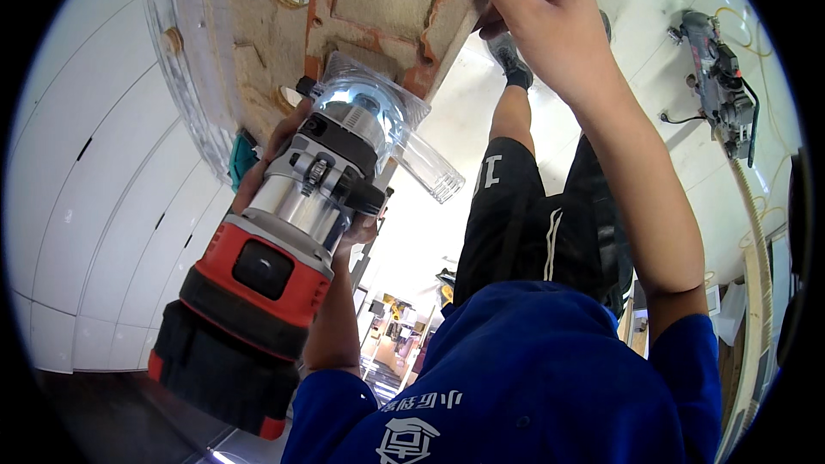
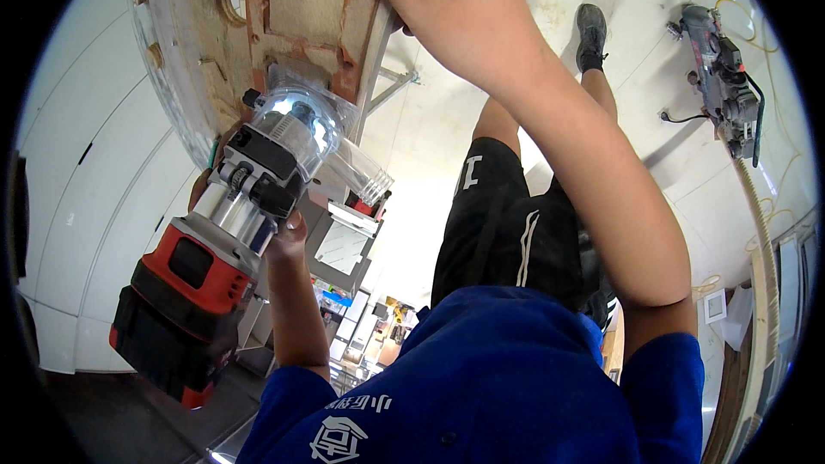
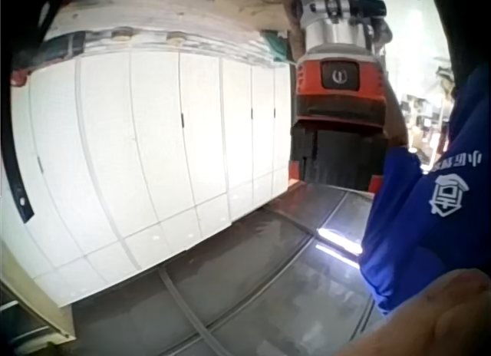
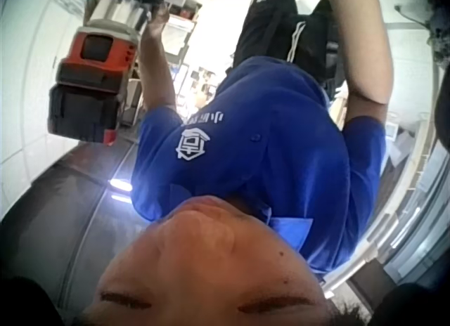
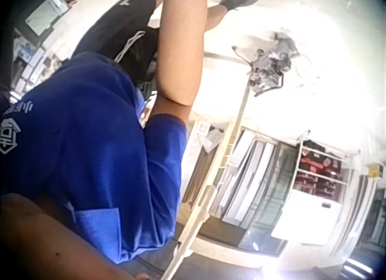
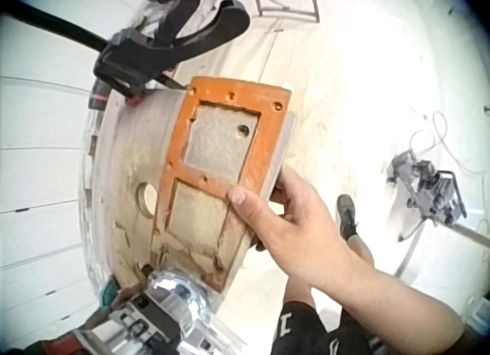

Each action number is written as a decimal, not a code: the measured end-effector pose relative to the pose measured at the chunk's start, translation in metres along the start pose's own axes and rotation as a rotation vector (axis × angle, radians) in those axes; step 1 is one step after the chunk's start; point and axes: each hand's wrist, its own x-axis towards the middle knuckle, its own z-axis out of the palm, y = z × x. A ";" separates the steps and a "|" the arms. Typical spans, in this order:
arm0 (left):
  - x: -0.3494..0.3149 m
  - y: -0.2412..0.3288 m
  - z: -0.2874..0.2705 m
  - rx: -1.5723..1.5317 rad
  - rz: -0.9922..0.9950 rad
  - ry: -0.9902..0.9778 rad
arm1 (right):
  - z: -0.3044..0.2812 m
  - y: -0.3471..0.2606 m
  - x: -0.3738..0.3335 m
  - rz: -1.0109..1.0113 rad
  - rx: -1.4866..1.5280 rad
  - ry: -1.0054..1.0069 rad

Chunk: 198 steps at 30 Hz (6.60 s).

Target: The person uses a cordless router to cut a rectangular recess into a piece of wood clamped to a workbench. They guide the tool along the edges of an orange template, creating a groove and removing wood chips. The person adjusts the tool and the wood during the process to ensure the cut follows the template.

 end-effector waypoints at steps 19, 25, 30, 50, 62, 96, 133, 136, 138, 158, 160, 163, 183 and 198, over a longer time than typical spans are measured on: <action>0.000 -0.035 0.006 0.024 0.045 0.015 | 0.005 -0.009 -0.001 0.075 0.105 0.057; 0.001 -0.042 0.006 0.025 0.060 0.019 | 0.007 -0.009 -0.002 0.090 0.040 0.059; -0.001 -0.045 0.005 0.026 0.064 0.018 | 0.008 -0.003 -0.002 0.051 0.067 0.062; -0.004 -0.044 0.007 0.016 0.064 0.034 | 0.010 -0.012 -0.001 0.098 -0.005 0.045; -0.009 -0.043 0.005 0.036 0.058 0.019 | 0.007 -0.005 -0.001 0.028 0.034 0.021; -0.017 -0.025 0.022 0.097 0.059 0.084 | -0.012 -0.065 -0.002 0.344 -0.508 -0.085; -0.023 -0.057 0.031 0.222 0.002 0.169 | 0.020 -0.103 -0.107 -0.351 -0.673 -1.288; -0.026 -0.056 0.029 0.230 -0.001 0.171 | 0.021 -0.102 -0.107 -0.350 -0.665 -1.306; -0.026 -0.057 0.031 0.227 0.005 0.173 | 0.023 -0.102 -0.107 -0.350 -0.666 -1.305; -0.035 -0.061 0.042 0.223 -0.023 0.197 | 0.019 -0.106 -0.107 -0.363 -0.667 -1.332; -0.037 -0.060 0.041 0.223 -0.035 0.196 | 0.018 -0.106 -0.108 -0.355 -0.670 -1.334; -0.041 -0.061 0.038 0.222 -0.043 0.207 | 0.020 -0.105 -0.105 -0.359 -0.666 -1.342; -0.022 -0.058 0.039 0.194 0.029 0.226 | 0.017 -0.119 -0.095 -0.396 -0.637 -1.346; -0.010 -0.039 0.046 0.128 0.203 0.196 | -0.070 -0.015 -0.038 0.348 -0.378 -0.343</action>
